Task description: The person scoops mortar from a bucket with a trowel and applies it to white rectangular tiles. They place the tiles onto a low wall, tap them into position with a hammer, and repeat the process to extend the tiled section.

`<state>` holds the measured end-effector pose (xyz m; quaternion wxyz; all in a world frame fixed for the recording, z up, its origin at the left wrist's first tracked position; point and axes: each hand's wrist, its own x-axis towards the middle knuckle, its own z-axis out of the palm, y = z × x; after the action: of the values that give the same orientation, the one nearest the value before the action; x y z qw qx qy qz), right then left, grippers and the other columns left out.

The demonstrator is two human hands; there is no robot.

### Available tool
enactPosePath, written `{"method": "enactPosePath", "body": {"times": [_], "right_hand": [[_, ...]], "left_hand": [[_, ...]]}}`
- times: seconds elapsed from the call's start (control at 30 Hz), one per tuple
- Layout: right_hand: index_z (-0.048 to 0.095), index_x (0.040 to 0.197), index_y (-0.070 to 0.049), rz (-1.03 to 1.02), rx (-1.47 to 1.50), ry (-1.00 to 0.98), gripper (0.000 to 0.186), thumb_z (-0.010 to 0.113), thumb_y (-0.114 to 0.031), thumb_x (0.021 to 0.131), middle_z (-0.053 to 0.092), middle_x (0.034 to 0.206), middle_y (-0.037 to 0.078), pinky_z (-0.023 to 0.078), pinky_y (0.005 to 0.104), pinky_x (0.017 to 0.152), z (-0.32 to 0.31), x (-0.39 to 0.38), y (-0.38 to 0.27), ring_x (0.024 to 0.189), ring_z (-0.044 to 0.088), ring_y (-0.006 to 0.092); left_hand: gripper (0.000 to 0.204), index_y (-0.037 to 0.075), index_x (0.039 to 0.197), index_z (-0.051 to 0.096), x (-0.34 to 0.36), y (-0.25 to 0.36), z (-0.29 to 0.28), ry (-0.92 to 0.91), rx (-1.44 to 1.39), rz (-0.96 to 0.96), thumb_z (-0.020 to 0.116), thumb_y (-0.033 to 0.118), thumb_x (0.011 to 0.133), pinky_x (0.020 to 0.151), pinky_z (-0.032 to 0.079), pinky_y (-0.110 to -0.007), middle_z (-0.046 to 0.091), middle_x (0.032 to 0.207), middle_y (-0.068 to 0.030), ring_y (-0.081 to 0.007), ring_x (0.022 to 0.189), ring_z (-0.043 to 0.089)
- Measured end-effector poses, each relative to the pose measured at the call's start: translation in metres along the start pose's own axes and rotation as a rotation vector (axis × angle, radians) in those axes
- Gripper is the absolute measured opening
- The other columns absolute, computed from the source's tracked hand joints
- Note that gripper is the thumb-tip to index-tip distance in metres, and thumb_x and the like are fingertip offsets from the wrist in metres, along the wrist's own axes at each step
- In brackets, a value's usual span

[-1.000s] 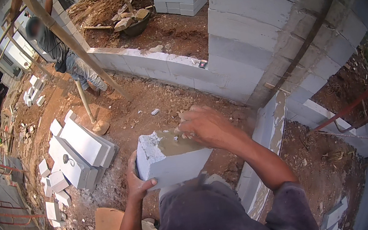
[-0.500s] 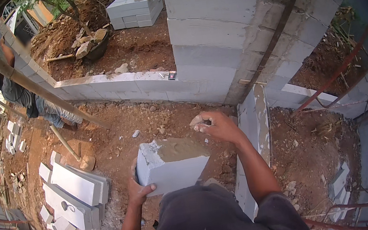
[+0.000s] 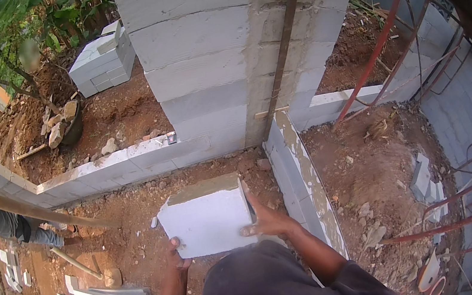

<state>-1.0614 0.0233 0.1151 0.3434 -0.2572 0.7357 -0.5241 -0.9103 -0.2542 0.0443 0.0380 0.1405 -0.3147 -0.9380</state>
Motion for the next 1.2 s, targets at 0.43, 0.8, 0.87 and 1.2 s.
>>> {"method": "enactPosePath", "body": {"times": [0.43,0.8,0.87,1.2], "right_hand": [[0.026,0.155,0.002,-0.241,-0.32,1.028,0.114,0.086,-0.019,0.06,0.043,0.146,0.023,0.034,0.0423,0.114,-0.234,0.012,-0.004,0.133,0.045,0.0358],[0.042,0.152,-0.017,0.382,-0.915,1.11,0.105,0.089,-0.034,0.059,0.053,0.129,0.027,0.044,0.0535,0.103,-0.482,0.156,0.165,0.122,0.052,0.0461],[0.045,0.151,-0.018,0.443,-0.946,1.059,0.104,0.09,-0.038,0.06,0.056,0.126,0.03,0.045,0.053,0.102,-0.49,0.191,0.2,0.121,0.054,0.0464],[0.038,0.154,-0.026,0.58,-0.862,0.827,0.105,0.084,-0.06,0.066,0.052,0.135,0.03,0.045,0.0572,0.099,-0.483,0.304,0.262,0.121,0.054,0.0503]], "left_hand": [[0.095,0.005,0.159,0.017,0.195,-0.044,0.062,-0.045,0.669,0.091,0.067,0.05,0.092,0.116,0.031,-0.045,0.028,0.159,-0.0251,-0.0333,0.145,0.034],[0.073,0.012,0.15,0.04,0.061,-0.157,-0.16,1.248,0.351,-0.258,0.061,0.052,0.093,0.097,0.042,-0.042,0.053,0.145,-0.0095,-0.0267,0.123,0.055],[0.069,0.012,0.148,0.043,0.014,-0.186,-0.162,1.349,0.32,-0.328,0.062,0.051,0.093,0.093,0.043,-0.042,0.056,0.14,-0.0089,-0.0261,0.118,0.057],[0.058,-0.002,0.143,0.049,0.0,-0.222,-0.046,1.266,0.639,-0.415,0.062,0.03,0.096,0.102,0.045,-0.039,0.059,0.135,-0.0199,-0.0292,0.122,0.058]]}}
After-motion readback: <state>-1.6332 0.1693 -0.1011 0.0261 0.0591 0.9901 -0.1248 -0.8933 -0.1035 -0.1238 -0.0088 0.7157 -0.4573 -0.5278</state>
